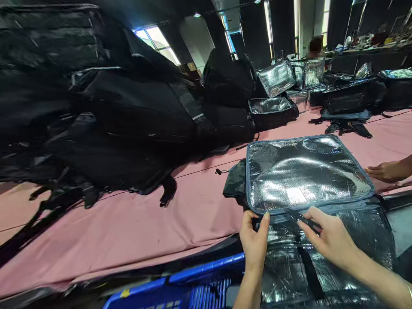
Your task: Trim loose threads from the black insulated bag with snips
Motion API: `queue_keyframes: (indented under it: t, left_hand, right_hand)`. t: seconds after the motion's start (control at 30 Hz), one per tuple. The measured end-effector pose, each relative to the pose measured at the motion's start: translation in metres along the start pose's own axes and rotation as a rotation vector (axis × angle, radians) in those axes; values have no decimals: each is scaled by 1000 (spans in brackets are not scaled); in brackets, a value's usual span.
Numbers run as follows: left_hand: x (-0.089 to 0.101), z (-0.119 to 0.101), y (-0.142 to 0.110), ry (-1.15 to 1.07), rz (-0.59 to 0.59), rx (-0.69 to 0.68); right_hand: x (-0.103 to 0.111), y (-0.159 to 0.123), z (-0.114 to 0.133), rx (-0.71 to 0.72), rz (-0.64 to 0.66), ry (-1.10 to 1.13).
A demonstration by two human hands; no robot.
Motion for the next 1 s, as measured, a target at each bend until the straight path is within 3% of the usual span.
queue_keyframes:
  t: [0.43,0.63,1.0]
  left_hand:
    - [0,-6,-5,-69,-21,33]
    - [-1,-7,-4,-61,-10,13]
    - [4,-9,-6,-76,-14,35]
  right_hand:
    - [-1,0,7,99,-104,-205]
    - [3,-1,6,59,-87,52]
    - [1,1,3,30,-3,142]
Point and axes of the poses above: each hand's wrist, its own y-axis towards the middle knuckle, its own x-axis out of the back of the hand, z = x × y, the point moved 2 cm from there along y, towards the middle knuckle, and after that the axes turned 14 degrees about z, right-handed, at the moved point
